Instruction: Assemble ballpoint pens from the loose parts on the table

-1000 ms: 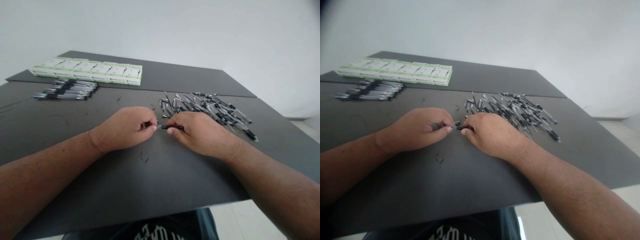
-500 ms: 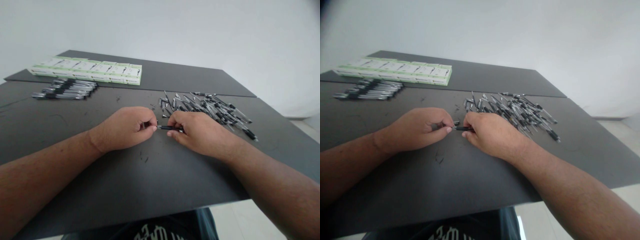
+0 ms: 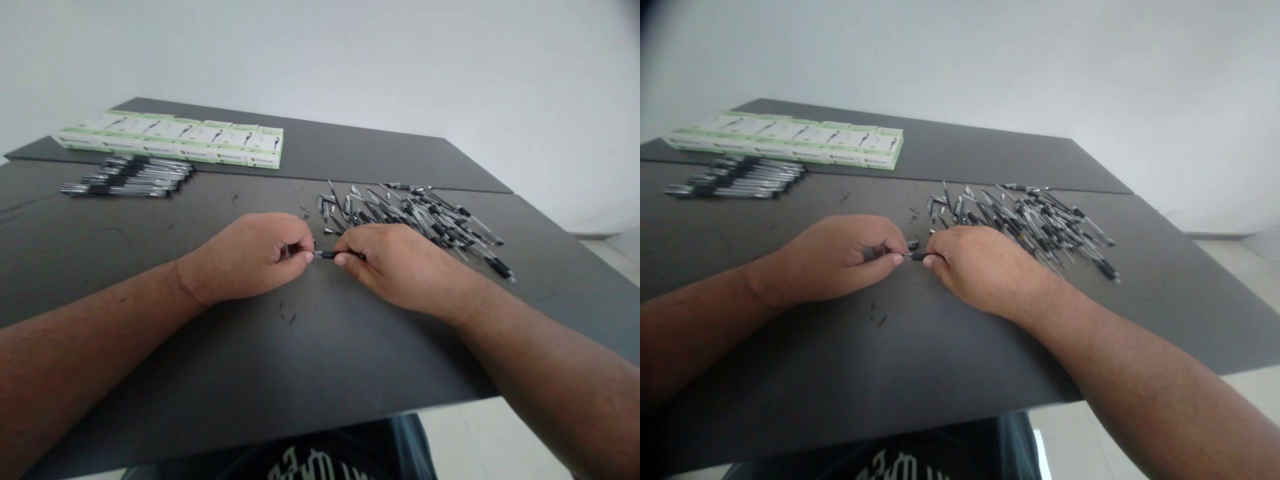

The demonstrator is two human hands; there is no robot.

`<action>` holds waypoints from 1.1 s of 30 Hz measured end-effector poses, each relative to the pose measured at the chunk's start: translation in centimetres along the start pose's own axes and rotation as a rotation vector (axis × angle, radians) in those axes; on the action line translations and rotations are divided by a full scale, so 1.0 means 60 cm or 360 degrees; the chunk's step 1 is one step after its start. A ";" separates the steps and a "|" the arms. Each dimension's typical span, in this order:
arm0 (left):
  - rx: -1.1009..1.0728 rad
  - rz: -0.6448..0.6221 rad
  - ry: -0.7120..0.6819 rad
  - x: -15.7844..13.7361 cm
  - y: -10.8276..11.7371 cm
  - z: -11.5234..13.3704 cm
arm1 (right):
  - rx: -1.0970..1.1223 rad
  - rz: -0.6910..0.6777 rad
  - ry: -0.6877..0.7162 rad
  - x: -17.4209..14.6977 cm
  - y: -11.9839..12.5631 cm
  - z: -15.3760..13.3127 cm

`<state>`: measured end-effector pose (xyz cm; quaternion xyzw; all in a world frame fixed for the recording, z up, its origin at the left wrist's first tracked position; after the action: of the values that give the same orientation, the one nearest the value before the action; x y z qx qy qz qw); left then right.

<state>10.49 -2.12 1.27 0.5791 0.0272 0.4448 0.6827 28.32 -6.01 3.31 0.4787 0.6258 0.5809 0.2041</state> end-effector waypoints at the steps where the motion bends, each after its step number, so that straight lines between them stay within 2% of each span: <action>1: 0.0000 0.0000 0.0005 0.000 0.000 -0.001 | 0.0013 -0.0001 0.0014 0.000 0.000 -0.001; 8: 0.0028 -0.0008 0.0054 0.002 0.001 -0.002 | 0.0075 0.0200 0.0006 -0.002 0.015 0.003; 18: 0.0045 0.0011 0.0085 0.003 0.006 -0.002 | -0.0104 0.0075 0.0018 -0.004 0.011 0.004; 24: 0.0015 0.0012 0.0096 0.005 0.008 0.000 | -0.0062 0.0151 -0.0026 -0.003 0.019 0.005; 30: 0.0060 -0.0019 0.0108 0.005 0.006 -0.002 | -0.0091 0.0078 0.0043 -0.002 0.015 0.000; 33: 0.0063 -0.0007 0.0109 0.005 0.006 -0.002 | -0.0045 0.0134 0.0029 -0.001 0.018 0.000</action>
<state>10.41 -1.84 1.66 0.5768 0.0608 0.4622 0.6708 28.77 -6.19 4.31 0.4965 0.5986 0.6021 0.1805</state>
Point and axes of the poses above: each hand's wrist, its own x-axis towards the middle knuckle, its own y-axis out of the back of the hand, z = x × y, the point moved 7 cm from there along x, towards the middle knuckle, and after that the axes turned 15 degrees about z, right-handed, at the moved point
